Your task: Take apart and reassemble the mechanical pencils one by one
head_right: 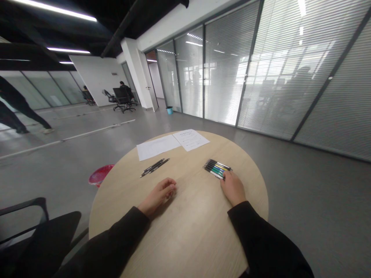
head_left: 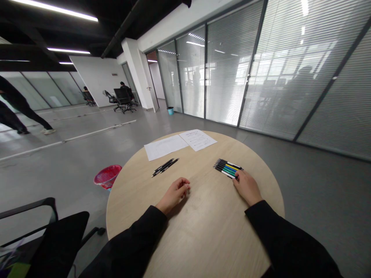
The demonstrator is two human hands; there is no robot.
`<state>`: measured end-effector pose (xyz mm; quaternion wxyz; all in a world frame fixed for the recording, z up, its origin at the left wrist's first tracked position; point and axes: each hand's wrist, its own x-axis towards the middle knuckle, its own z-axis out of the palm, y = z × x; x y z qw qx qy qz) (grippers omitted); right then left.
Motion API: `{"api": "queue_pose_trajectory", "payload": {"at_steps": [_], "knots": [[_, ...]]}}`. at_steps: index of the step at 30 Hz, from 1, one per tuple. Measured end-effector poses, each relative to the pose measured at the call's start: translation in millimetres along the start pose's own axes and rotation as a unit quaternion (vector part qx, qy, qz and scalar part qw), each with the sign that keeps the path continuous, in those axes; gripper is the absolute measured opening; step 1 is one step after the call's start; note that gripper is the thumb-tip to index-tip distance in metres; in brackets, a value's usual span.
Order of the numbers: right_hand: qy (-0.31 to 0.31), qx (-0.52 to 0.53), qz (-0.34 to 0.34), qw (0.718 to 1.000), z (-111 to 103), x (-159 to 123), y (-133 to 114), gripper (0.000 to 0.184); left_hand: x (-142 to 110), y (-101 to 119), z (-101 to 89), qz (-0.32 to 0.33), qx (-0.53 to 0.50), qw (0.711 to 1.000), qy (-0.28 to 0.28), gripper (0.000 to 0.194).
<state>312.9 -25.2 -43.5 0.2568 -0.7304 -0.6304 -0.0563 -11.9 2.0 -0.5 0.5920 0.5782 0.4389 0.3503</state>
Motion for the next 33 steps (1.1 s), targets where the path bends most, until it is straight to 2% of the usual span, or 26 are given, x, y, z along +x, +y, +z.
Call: {"api": "queue_pose_trajectory", "payload": {"at_steps": [10, 13, 15, 17, 20, 25, 28, 30, 33], "knots": [[0.009, 0.001, 0.006, 1.0, 3, 3, 3, 0.006, 7, -2, -4.6, 0.026, 0.008, 1.0, -0.008, 0.022], [0.018, 0.009, 0.01, 1.0, -1, 2, 1, 0.004, 8, -1, -9.3, 0.046, 0.055, 0.997, -0.019, 0.019], [0.028, 0.008, 0.013, 1.0, -4, 0, -3, 0.005, 8, 1, -14.7, 0.078, 0.128, 0.989, -0.018, 0.018], [0.042, 0.004, 0.011, 0.999, -6, -2, -10, 0.004, 9, 4, -22.6, 0.125, 0.23, 0.965, -0.005, 0.017], [0.04, 0.011, -0.012, 0.999, -4, -7, -24, 0.006, 11, 7, -39.4, 0.176, 0.387, 0.905, 0.024, 0.018], [-0.031, 0.063, -0.077, 0.995, 0, -14, -45, 0.012, 20, 5, -73.1, 0.236, 0.561, 0.791, 0.068, 0.018], [-0.063, 0.097, -0.1, 0.988, -1, -15, -50, 0.015, 25, 4, -89.6, 0.21, 0.615, 0.75, 0.123, 0.02], [-0.072, 0.112, -0.104, 0.986, -2, -15, -50, 0.015, 28, 3, -97.2, 0.18, 0.635, 0.735, 0.154, 0.022], [-0.079, 0.128, -0.106, 0.983, -2, -15, -48, 0.014, 32, 0, -103.5, 0.14, 0.656, 0.721, 0.172, 0.024]]}}
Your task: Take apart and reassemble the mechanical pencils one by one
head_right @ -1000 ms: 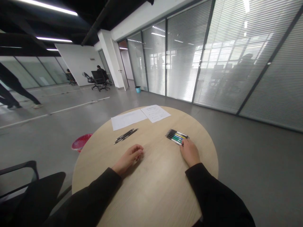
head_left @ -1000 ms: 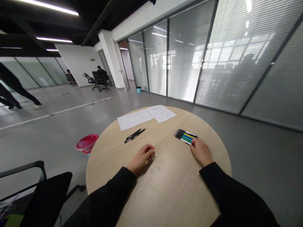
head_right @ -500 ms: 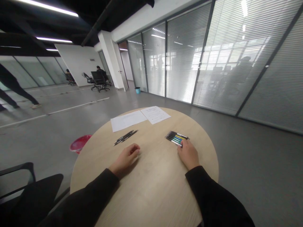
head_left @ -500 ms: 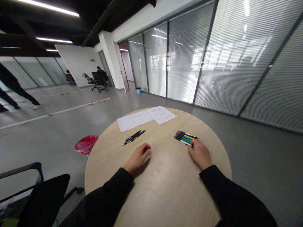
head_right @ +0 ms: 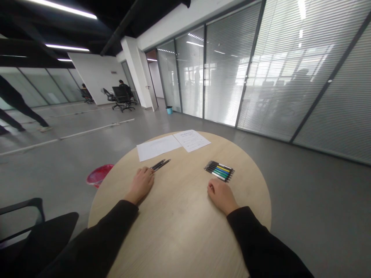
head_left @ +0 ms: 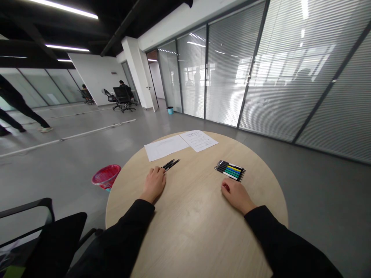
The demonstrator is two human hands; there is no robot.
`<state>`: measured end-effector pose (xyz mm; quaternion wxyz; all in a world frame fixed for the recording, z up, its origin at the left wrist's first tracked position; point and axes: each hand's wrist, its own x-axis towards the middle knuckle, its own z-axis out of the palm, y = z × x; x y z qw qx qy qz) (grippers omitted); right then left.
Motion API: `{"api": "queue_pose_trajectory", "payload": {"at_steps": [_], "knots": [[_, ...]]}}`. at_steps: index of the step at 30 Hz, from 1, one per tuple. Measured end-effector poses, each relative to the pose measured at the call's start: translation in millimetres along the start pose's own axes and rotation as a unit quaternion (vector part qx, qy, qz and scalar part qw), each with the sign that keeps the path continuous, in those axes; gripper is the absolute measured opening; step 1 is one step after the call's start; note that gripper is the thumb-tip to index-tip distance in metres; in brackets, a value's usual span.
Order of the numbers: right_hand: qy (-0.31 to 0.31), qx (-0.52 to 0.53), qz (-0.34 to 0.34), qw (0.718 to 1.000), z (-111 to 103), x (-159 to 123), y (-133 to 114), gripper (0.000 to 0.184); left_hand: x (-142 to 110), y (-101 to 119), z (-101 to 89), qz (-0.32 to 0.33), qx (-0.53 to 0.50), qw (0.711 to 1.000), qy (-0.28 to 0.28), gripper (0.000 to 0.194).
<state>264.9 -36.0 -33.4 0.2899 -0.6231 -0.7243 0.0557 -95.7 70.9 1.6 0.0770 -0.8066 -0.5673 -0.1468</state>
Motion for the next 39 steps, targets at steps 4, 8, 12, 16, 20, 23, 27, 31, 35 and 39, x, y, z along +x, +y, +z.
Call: {"api": "queue_pose_trajectory", "payload": {"at_steps": [4, 8, 12, 16, 20, 23, 27, 31, 35, 39], "knots": [[-0.001, 0.014, -0.001, 1.0, 1, -1, 1, 0.014, 3, -1, 4.8, -0.015, 0.03, 0.999, -0.007, 0.025], [-0.002, 0.025, -0.001, 1.0, 0, 0, 0, 0.014, 5, 1, 7.4, -0.019, 0.05, 0.999, -0.006, 0.026], [-0.006, 0.026, 0.003, 1.0, -1, 0, -1, 0.014, 9, 0, 9.6, -0.032, 0.049, 0.998, -0.016, 0.025], [-0.011, 0.024, 0.002, 1.0, -2, 0, -2, 0.014, 9, 2, 7.3, -0.049, 0.044, 0.997, -0.035, 0.021], [-0.019, 0.019, 0.005, 1.0, -3, 0, -4, 0.014, 7, 12, 0.3, -0.06, 0.049, 0.996, -0.054, 0.018], [-0.023, 0.016, 0.002, 1.0, -4, 0, -5, 0.014, 3, 26, -2.5, -0.057, 0.033, 0.995, -0.08, 0.017], [-0.029, 0.016, -0.005, 0.999, -4, -1, -6, 0.014, -5, 48, -1.7, -0.024, -0.017, 0.995, -0.1, 0.012], [-0.044, 0.021, -0.007, 0.999, -5, 0, -9, 0.014, -16, 72, -2.3, -0.011, -0.103, 0.988, -0.116, 0.013], [-0.063, 0.034, -0.011, 0.997, -4, -1, -16, 0.013, -30, 94, -5.6, -0.015, -0.194, 0.972, -0.13, 0.011], [-0.077, 0.049, -0.043, 0.995, 0, -2, -29, 0.012, -41, 114, -4.8, -0.014, -0.287, 0.951, -0.111, 0.013]]}}
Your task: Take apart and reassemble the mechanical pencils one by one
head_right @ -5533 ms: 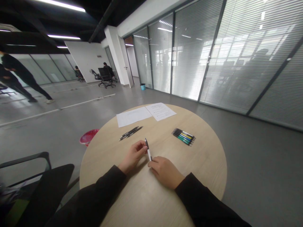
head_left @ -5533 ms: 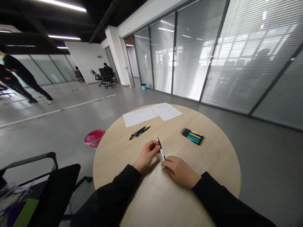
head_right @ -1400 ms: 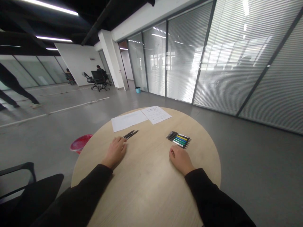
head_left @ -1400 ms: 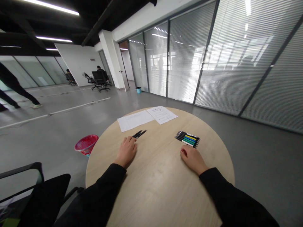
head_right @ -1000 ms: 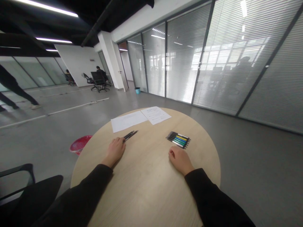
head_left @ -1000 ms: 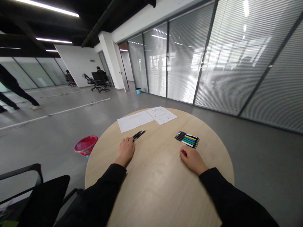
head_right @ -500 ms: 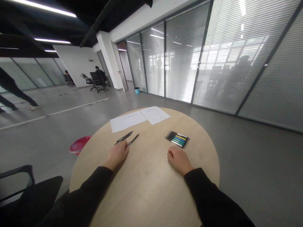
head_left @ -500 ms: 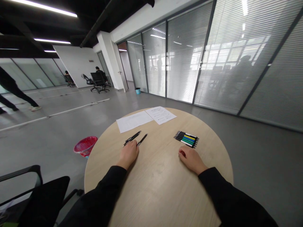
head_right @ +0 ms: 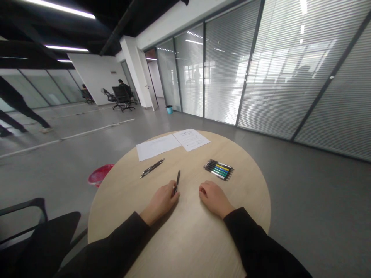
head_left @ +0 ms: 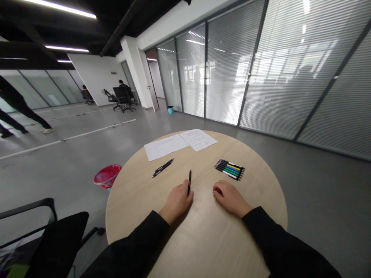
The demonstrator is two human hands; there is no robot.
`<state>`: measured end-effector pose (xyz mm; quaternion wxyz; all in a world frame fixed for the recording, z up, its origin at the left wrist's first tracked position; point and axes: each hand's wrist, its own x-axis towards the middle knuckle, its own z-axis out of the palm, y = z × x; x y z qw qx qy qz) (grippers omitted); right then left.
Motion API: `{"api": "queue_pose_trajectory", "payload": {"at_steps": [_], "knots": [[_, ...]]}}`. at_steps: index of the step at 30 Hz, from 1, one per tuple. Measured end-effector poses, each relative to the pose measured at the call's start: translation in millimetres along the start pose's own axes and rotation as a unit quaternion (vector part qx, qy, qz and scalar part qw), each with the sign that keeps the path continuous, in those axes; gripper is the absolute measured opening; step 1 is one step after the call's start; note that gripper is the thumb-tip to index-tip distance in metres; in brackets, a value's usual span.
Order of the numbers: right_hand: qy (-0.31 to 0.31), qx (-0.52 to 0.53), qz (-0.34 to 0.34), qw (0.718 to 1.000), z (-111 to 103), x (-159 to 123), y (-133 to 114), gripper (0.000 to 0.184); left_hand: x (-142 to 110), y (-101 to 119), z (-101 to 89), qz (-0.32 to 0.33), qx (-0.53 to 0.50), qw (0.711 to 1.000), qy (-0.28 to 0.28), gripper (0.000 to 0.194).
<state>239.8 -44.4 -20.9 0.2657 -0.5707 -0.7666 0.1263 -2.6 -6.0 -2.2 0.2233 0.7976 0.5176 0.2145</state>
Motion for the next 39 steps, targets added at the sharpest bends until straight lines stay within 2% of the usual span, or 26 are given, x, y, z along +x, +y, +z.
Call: {"api": "queue_pose_trajectory", "payload": {"at_steps": [3, 5, 7, 9, 12, 15, 20, 25, 29, 34, 39], "knots": [[0.0, 0.002, -0.019, 1.0, 3, 2, -9, 0.008, -3, 6, 6.0, 0.051, -0.035, 0.998, 0.012, 0.014], [0.001, -0.002, -0.024, 1.0, 5, 5, -15, 0.01, -3, 6, 5.6, 0.103, -0.062, 0.993, -0.008, 0.02], [0.004, -0.018, -0.023, 1.0, 7, 9, -18, 0.018, -1, 3, 2.2, 0.147, -0.085, 0.985, -0.038, 0.03], [0.012, -0.048, -0.013, 0.999, 10, 14, -20, 0.029, 2, -4, -3.0, 0.164, -0.084, 0.982, -0.04, 0.034], [0.031, -0.094, 0.022, 0.995, 17, 23, -19, 0.031, 10, -20, -11.4, 0.146, -0.047, 0.988, 0.007, 0.029], [0.037, -0.115, 0.047, 0.992, 22, 32, -15, 0.021, 19, -36, -18.0, 0.128, -0.005, 0.991, 0.038, 0.024], [0.049, -0.076, 0.031, 0.995, 24, 38, -9, 0.009, 26, -50, -20.0, 0.105, 0.035, 0.991, 0.073, 0.025], [0.065, 0.079, 0.043, 0.994, 19, 33, -4, 0.017, 24, -49, -16.7, 0.107, 0.031, 0.989, 0.096, 0.035], [0.075, 0.193, 0.038, 0.978, 17, 30, 4, 0.022, 21, -44, -17.5, 0.126, -0.005, 0.989, 0.076, 0.033], [0.074, 0.224, 0.033, 0.971, 19, 31, 9, 0.024, 17, -37, -20.5, 0.114, -0.05, 0.99, 0.062, 0.023], [0.072, 0.227, 0.031, 0.971, 19, 31, 9, 0.027, 14, -30, -21.9, 0.099, -0.05, 0.992, 0.055, 0.019]]}}
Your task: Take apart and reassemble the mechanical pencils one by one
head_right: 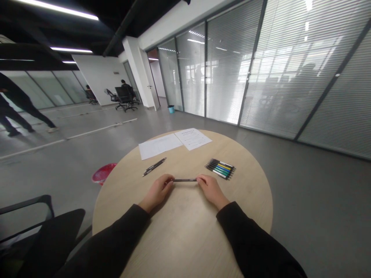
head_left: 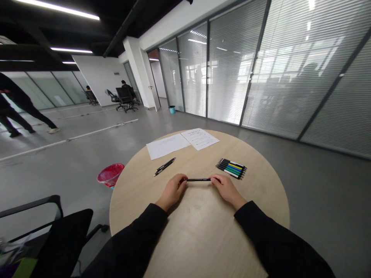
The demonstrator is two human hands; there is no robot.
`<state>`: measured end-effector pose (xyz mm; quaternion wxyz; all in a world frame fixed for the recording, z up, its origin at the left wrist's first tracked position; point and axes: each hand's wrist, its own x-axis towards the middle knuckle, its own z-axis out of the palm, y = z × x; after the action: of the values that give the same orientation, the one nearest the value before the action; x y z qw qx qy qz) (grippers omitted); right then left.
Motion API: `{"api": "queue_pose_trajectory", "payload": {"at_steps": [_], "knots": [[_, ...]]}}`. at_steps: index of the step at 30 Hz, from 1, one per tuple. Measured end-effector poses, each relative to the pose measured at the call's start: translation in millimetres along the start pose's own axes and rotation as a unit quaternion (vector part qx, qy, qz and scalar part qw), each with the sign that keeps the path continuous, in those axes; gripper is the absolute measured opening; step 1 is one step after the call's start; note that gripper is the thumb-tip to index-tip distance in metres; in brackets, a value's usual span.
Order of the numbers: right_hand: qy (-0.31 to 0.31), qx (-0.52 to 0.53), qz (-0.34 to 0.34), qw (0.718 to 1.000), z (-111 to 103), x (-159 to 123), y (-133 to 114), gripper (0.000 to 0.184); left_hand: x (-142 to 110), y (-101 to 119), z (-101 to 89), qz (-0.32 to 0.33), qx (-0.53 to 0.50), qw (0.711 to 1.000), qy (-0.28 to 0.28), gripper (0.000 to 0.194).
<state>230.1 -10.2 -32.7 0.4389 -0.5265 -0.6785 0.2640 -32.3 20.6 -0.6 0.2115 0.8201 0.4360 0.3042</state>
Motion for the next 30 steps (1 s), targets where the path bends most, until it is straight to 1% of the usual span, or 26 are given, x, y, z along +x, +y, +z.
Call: {"api": "queue_pose_trajectory", "payload": {"at_steps": [8, 14, 21, 30], "knots": [[-0.007, -0.013, -0.013, 1.0, 2.3, -1.3, 4.6, 0.03, -2.6, 6.3, -0.7, -0.003, 0.01, 1.0, -0.012, 0.017], [-0.006, -0.018, -0.01, 1.0, 2.5, -0.7, 8.8, 0.031, -4.7, 6.8, 0.3, -0.002, 0.015, 1.0, -0.017, 0.017], [-0.01, -0.025, -0.013, 1.0, 1.9, -1.1, 8.3, 0.032, -4.8, 3.5, 2.4, -0.001, 0.021, 1.0, -0.018, 0.016], [-0.01, -0.021, -0.016, 1.0, 1.1, -1.9, 6.6, 0.032, -5.2, 5.7, 0.9, -0.006, 0.021, 0.999, -0.026, 0.017]]}}
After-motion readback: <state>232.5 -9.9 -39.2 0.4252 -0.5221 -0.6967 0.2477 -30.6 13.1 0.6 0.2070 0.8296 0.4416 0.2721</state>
